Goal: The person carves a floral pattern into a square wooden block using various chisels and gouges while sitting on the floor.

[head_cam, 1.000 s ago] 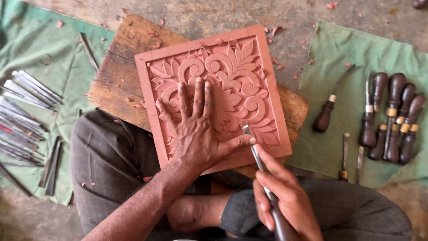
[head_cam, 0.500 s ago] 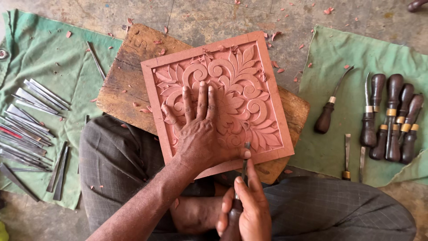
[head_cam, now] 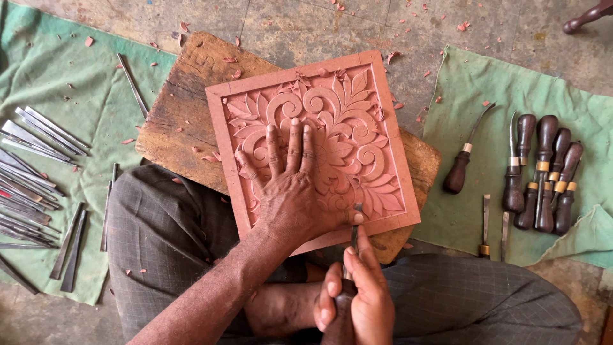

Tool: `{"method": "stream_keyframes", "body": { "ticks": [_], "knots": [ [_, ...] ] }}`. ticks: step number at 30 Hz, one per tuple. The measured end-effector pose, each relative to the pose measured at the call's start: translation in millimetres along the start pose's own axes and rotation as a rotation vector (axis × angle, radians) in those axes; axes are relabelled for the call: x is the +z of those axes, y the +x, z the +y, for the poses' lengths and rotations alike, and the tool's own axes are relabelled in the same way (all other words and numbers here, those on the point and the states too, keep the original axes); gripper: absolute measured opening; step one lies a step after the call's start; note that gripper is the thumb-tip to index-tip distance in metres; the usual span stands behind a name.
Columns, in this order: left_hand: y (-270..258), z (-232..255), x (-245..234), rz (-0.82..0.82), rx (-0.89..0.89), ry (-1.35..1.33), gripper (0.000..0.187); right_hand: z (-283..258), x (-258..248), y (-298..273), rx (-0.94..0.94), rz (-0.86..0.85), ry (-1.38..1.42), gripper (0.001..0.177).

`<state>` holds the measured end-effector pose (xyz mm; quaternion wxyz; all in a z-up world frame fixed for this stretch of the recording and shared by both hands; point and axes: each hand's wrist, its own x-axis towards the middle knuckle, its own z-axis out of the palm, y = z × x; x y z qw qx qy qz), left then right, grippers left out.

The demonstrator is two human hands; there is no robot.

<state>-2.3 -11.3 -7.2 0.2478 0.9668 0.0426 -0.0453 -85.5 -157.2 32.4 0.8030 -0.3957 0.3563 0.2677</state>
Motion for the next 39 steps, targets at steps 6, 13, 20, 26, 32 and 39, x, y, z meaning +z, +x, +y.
{"method": "stream_keyframes", "body": {
  "ticks": [6, 13, 20, 26, 32, 39],
  "knots": [
    [-3, 2, 4, 0.097, 0.03, 0.024, 0.162, -20, -38, 6, 0.108, -0.238, 0.065, 0.067],
    [-4, 9, 8, 0.143, 0.029, 0.06, 0.158, -64, -66, 16, 0.276, -0.311, -0.058, 0.065],
    [-5, 13, 14, 0.181, -0.009, 0.071, 0.153, -99, -64, 29, 0.378, -0.23, -0.33, 0.066],
    [-4, 14, 16, 0.164, -0.025, 0.125, 0.154, -122, -60, 37, 0.405, -0.292, -0.524, 0.06],
    [-4, 13, 14, 0.09, -0.027, 0.087, 0.17, -146, -46, 50, 0.244, -0.379, -0.666, 0.068],
    [-3, 12, 3, 0.047, -0.039, 0.01, 0.18, -118, -56, 22, 0.002, -0.386, -0.5, 0.064]
  ]
}}
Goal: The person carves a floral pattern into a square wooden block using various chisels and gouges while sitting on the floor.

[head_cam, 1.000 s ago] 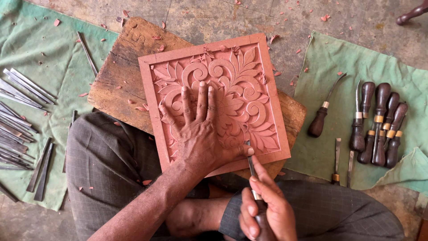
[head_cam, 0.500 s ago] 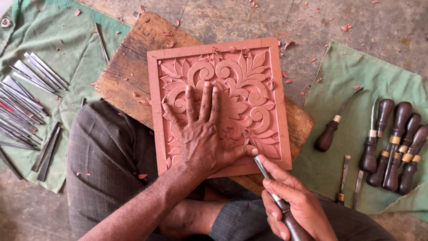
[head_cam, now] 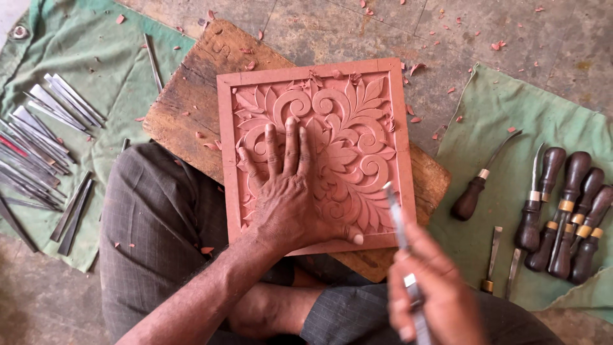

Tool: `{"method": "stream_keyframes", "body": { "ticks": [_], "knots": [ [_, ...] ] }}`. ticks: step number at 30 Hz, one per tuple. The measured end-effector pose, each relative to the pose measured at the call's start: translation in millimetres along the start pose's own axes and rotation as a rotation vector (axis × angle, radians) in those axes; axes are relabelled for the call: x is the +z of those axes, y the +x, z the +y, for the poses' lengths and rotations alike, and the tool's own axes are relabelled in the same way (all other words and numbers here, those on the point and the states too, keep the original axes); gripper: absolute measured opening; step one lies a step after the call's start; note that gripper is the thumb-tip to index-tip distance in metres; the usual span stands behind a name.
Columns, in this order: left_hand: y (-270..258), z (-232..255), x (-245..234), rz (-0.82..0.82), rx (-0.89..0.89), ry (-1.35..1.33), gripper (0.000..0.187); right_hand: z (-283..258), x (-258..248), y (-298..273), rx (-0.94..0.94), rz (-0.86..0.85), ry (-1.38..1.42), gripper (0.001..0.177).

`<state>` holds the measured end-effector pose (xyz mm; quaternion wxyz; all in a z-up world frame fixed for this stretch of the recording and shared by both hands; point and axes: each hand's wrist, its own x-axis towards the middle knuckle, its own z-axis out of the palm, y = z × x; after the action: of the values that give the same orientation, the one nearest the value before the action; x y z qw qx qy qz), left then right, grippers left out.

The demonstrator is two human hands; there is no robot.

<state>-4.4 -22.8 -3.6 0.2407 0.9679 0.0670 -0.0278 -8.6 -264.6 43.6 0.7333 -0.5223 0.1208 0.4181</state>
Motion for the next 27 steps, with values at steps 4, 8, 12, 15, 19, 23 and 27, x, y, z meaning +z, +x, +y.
{"method": "stream_keyframes", "body": {
  "ticks": [4, 8, 12, 15, 19, 23, 27],
  "knots": [
    [1, -1, 1, 0.007, 0.009, 0.012, 0.179, 56, 34, 1, 0.183, 0.33, 0.095, 0.067],
    [0, -5, 1, -0.004, 0.021, 0.02, 0.175, 72, 62, 7, 0.144, 0.403, 0.171, 0.068],
    [0, -4, 2, -0.004, 0.003, 0.01, 0.171, 67, 78, 6, 0.126, 0.429, 0.228, 0.07],
    [-1, -4, 2, 0.015, 0.01, -0.008, 0.169, 65, 79, 6, 0.114, 0.382, 0.286, 0.071],
    [-2, -4, 4, 0.034, 0.014, -0.018, 0.167, 64, 68, 6, 0.157, 0.363, 0.294, 0.069],
    [-1, -2, 5, 0.054, 0.015, -0.006, 0.164, 57, 52, 5, 0.178, 0.273, 0.332, 0.07],
    [-2, -1, 8, 0.084, 0.012, 0.029, 0.16, 47, 36, 4, 0.246, 0.192, 0.277, 0.069]
  ]
}}
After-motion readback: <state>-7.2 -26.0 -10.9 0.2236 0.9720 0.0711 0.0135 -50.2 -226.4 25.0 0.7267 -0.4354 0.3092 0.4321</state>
